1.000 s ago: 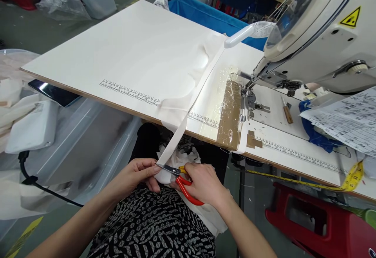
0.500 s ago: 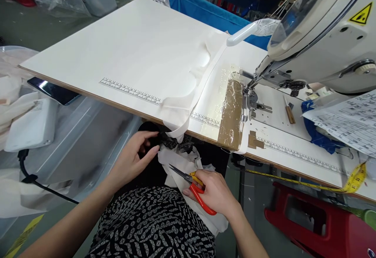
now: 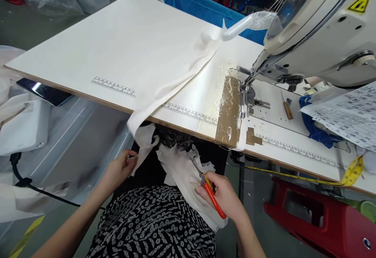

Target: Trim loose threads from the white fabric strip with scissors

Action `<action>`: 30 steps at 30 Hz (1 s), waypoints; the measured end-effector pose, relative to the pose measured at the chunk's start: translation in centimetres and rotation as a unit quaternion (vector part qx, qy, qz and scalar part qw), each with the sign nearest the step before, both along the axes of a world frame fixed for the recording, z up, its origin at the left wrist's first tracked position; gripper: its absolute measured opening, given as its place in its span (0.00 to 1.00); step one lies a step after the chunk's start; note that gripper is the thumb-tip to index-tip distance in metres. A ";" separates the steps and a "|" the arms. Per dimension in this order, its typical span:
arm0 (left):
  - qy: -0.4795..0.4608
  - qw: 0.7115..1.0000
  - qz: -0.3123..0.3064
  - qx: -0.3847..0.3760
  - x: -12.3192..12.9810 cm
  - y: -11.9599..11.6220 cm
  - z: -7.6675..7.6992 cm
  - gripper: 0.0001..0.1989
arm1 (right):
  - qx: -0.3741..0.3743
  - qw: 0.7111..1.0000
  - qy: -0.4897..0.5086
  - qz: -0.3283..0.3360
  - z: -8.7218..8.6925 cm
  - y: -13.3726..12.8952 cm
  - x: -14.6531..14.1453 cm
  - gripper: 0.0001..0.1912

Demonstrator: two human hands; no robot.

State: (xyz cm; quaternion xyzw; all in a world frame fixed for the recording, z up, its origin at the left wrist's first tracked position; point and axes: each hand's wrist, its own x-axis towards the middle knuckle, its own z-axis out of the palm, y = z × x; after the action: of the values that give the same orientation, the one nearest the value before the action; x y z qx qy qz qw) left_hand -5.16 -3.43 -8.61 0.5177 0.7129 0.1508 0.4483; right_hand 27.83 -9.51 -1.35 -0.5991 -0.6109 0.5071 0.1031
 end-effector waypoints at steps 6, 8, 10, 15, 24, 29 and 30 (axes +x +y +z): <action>-0.358 0.918 -0.105 -0.133 4.0 -1.2 7.8 0.22 | -0.035 0.999 0.008 0.033 -0.2 1.6 -2.4 0.25; -0.391 0.897 -0.137 -0.153 4.5 -0.8 9.2 0.23 | -0.035 0.998 0.012 0.047 0.0 1.9 -2.7 0.26; -0.352 0.907 -0.170 -0.155 4.5 -0.5 9.6 0.23 | -0.035 0.998 0.019 0.058 0.1 2.1 -2.8 0.26; -0.106 0.973 -0.196 0.054 4.6 -0.5 8.8 0.21 | -0.044 0.995 -0.003 0.087 0.3 2.7 -3.0 0.27; -0.348 0.914 -0.085 -0.189 5.1 0.3 9.4 0.19 | -0.044 0.984 -0.001 0.171 0.5 4.5 -3.7 0.26; -0.401 0.892 -0.068 -0.196 4.9 0.7 8.7 0.20 | -0.060 0.980 0.017 0.191 0.4 4.8 -3.8 0.27; -0.405 0.890 -0.068 -0.197 4.8 0.7 8.5 0.20 | -0.066 0.979 0.018 0.191 0.4 4.8 -3.8 0.28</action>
State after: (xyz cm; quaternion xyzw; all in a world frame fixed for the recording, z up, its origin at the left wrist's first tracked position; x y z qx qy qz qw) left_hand -0.38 -2.70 -0.11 0.3600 0.4480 0.1727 0.7999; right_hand 24.07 -4.69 -0.93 -0.4677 -0.6777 0.5669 -0.0245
